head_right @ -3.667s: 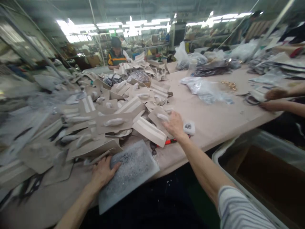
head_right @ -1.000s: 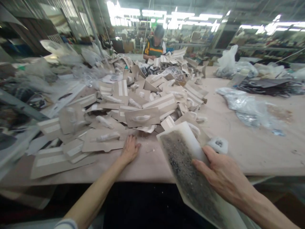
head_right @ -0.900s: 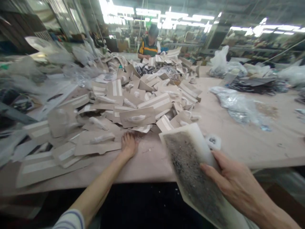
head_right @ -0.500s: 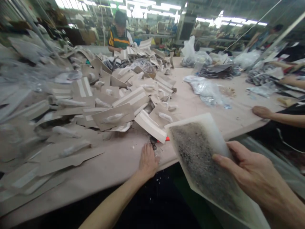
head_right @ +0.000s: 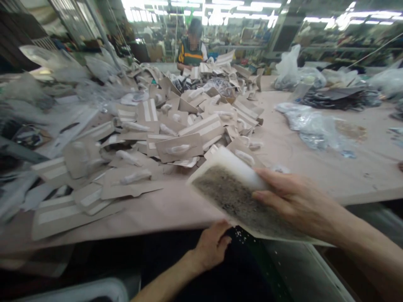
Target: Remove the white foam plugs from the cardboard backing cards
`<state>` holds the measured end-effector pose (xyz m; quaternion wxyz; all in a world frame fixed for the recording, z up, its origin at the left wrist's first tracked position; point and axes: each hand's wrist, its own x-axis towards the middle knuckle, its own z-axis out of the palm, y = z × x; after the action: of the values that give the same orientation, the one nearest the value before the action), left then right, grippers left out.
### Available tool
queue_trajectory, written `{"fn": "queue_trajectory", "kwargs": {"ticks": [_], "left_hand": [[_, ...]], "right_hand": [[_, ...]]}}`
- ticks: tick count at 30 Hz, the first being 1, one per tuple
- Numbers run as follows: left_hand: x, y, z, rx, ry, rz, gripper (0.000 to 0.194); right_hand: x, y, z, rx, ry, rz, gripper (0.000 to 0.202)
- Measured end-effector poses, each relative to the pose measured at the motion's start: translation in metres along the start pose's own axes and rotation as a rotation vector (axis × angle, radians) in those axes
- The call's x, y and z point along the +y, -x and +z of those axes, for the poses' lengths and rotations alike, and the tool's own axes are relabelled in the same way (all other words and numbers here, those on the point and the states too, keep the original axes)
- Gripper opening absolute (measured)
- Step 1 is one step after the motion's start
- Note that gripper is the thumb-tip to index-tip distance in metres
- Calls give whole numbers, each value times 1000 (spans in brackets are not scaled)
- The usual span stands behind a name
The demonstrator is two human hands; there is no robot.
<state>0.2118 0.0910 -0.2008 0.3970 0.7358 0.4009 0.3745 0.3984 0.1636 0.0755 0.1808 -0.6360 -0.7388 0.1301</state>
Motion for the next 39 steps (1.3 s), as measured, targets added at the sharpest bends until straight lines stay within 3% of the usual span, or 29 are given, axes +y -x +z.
{"fn": "queue_trajectory", "kwargs": {"ticks": [2,4,6,8,11,14,19,22,24,27,33,39], "left_hand": [[-14,29,-47,273,46,-328,36],[-29,66,-95,578,110,-610,47],[-40,99,-133,842,49,-664,52],[-51,119,-153,907,-92,-564,52],[-66,123,-153,786,-325,-444,51],[-78,114,-141,670,-446,-402,51],[-81,111,-140,536,-456,-349,57],[-80,111,-144,496,-430,-371,59],[-81,105,-144,475,-411,-386,59],[-82,90,-141,443,-419,-378,59],[-81,64,-138,470,-487,-429,62],[-80,71,-142,419,-474,-444,64]], "right_hand": [[-27,-25,16,-267,5,-214,30],[-50,-50,40,-480,7,-364,30],[-69,-72,75,-681,-30,-471,27],[-85,-89,120,-804,-41,-575,22],[-96,-90,185,-617,137,-543,24],[-78,-60,223,-370,103,-477,36],[3,24,235,-16,11,-198,43],[40,64,246,4,-72,22,53],[50,80,258,-8,-102,64,58],[54,81,274,84,-2,5,57],[60,54,289,352,246,-168,49],[53,62,294,389,281,-150,48]]}}
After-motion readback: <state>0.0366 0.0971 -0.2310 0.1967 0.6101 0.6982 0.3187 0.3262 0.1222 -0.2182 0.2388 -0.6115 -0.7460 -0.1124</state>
